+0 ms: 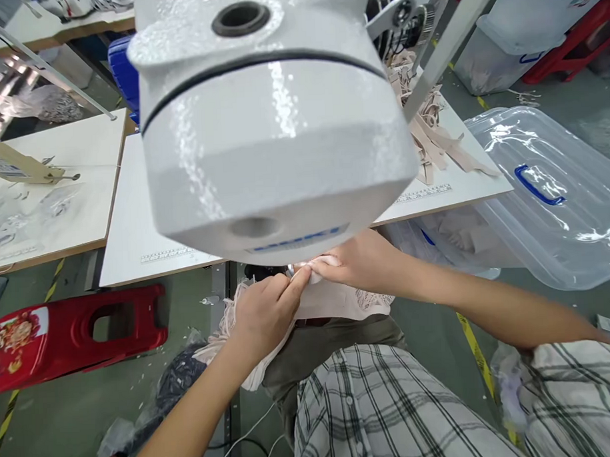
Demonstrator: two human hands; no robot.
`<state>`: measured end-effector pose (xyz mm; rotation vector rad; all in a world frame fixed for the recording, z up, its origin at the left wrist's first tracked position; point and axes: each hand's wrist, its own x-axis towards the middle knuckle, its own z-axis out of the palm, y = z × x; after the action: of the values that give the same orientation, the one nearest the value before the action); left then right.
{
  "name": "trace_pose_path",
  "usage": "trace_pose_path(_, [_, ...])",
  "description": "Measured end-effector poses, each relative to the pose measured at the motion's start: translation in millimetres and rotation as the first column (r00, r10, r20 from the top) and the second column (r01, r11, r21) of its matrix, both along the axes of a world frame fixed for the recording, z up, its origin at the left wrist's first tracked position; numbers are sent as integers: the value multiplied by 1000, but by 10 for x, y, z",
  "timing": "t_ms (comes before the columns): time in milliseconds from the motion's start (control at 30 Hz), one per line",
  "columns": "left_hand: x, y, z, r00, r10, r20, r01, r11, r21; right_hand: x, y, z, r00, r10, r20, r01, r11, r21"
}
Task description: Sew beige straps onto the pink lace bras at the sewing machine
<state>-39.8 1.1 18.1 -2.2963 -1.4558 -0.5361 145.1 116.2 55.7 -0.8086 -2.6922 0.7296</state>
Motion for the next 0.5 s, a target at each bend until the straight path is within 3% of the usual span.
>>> trace_pose_path(67, [76,-26,64,997,79,-18,-80,995,-63,51,-79,-134,991,-31,-133,48,990,133])
trace_pose_path(167, [102,-28,133,990,140,-17,-141,978,-153,103,-219,-341,954,-85,-288,185,922,340])
trace_pose_path(267, [-40,48,143,1000,-11,-18,9,989,-146,104,-315,-458,916,-129,-379,284,877,387])
trace_pose_path(367, [-203,144,119,978,-201,-57,194,975,-112,94,-374,-517,906,-147,-396,259,934,245])
trace_pose_path(433, [-223,167,106,980,-187,-68,178,978,-111,99,-416,-570,880,-225,-418,246,969,-3])
trace_pose_path(500, [-154,145,106,992,-111,-64,103,988,-111,109,-454,-628,829,-355,-432,263,929,-259])
